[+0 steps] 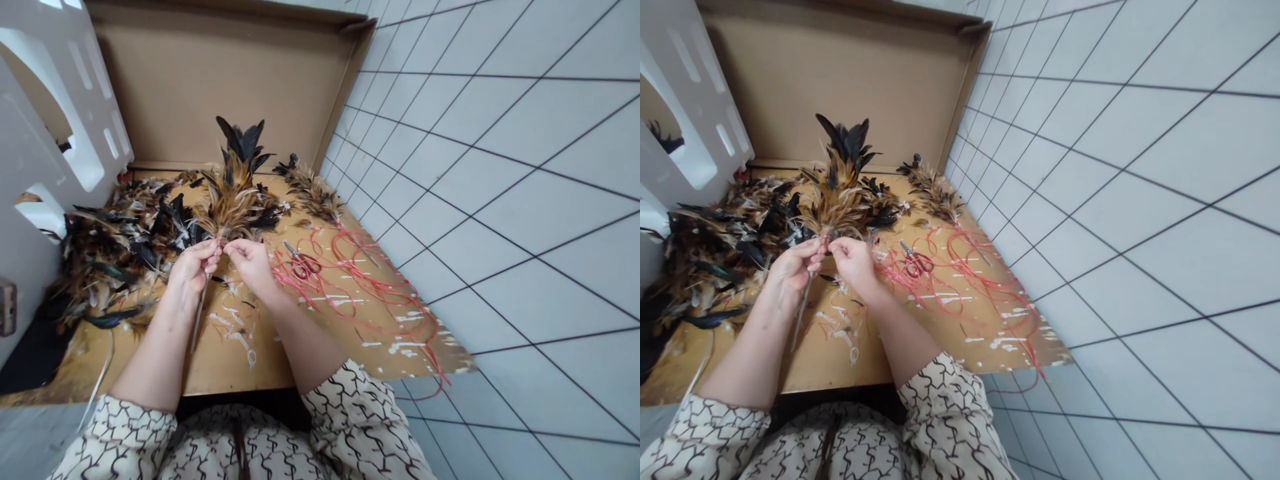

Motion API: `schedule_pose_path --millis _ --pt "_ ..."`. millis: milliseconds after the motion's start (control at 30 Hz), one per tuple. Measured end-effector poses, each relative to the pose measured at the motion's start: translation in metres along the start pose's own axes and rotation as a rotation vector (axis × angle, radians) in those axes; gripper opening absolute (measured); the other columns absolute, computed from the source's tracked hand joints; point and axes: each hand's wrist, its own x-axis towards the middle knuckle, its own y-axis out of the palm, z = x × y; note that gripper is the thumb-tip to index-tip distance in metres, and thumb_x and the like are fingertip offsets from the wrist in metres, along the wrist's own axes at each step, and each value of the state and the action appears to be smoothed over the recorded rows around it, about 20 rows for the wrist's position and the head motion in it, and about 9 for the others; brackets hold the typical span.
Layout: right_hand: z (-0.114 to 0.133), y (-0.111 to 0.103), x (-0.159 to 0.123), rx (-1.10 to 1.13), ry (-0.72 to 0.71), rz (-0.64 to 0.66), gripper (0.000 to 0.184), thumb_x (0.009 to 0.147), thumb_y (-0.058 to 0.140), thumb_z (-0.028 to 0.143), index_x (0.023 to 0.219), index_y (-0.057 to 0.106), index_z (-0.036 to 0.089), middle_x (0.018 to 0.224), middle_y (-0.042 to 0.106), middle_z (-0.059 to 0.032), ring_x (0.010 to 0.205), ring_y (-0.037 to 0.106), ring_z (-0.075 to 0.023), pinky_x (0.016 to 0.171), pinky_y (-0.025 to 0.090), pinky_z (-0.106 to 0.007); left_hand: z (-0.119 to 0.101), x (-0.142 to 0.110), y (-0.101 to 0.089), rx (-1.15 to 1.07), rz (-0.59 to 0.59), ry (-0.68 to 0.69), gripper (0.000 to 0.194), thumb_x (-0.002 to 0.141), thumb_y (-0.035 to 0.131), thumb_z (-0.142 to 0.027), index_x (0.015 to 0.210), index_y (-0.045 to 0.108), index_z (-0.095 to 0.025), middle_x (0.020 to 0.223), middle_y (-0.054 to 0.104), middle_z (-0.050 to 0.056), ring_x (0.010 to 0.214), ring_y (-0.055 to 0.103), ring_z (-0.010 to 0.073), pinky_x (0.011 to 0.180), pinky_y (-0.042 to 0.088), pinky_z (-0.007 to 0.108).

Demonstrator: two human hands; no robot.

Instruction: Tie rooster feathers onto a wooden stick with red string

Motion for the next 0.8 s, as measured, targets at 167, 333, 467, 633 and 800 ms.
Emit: schedule_pose_path --millis 167,333,467,633,800 --pt "0.006 0.004 -0.006 0.009 0.012 0.000 0.013 0.068 0.047 0.018 0.060 0.055 0.016 0.054 0.051 0.0035 0.050 0.042 -0.0084 0.052 0.035 -0.021 0.004 0.002 -0.002 0.011 -0.039 0.054 0.013 0.062 0.050 0.002 0.057 0.055 -0.008 0.042 0.047 -0.001 0.030 0.031 0.0009 0.029 0.017 0.011" --pt "0.006 0.006 -0.008 -0.007 -0.002 -0.024 0.014 0.069 0.046 0.020 0.060 0.055 0.017 0.053 0.050 0.0033 0.051 0.042 -0.0086 0.052 0.035 -0.021 0.005 0.002 -0.002 0.044 -0.052 0.102 0.011 0.057 0.052 0.002 0.054 0.054 -0.008 0.042 0.049 0.000 0.030 0.032 0.0013 0.029 0.017 0.011" --pt "0.003 0.004 -0.004 0.003 0.006 -0.009 0.013 0.069 0.047 0.022 0.060 0.056 0.017 0.055 0.053 0.0024 0.053 0.044 -0.0091 0.053 0.036 -0.021 0.007 0.004 -0.003 0.092 -0.066 0.117 0.011 0.056 0.054 0.003 0.054 0.054 -0.008 0.042 0.050 0.001 0.031 0.034 0.0017 0.030 0.017 0.011" --pt "-0.001 -0.008 0.005 0.058 0.071 0.047 0.010 0.063 0.053 0.024 0.056 0.055 0.017 0.051 0.049 0.0046 0.049 0.041 -0.0073 0.051 0.033 -0.020 0.005 0.008 -0.006 0.088 -0.078 0.106 0.012 0.061 0.055 0.000 0.054 0.052 -0.009 0.043 0.047 -0.001 0.031 0.032 0.0012 0.030 0.017 0.011" --pt "-0.007 -0.033 0.016 0.017 0.203 0.047 0.013 0.060 0.055 0.027 0.052 0.055 0.016 0.041 0.042 0.0070 0.041 0.032 -0.0054 0.045 0.026 -0.020 -0.004 0.009 -0.008 -0.007 -0.138 0.051 0.020 0.071 0.043 0.002 0.058 0.053 -0.009 0.042 0.045 -0.001 0.030 0.031 0.0015 0.029 0.017 0.011"
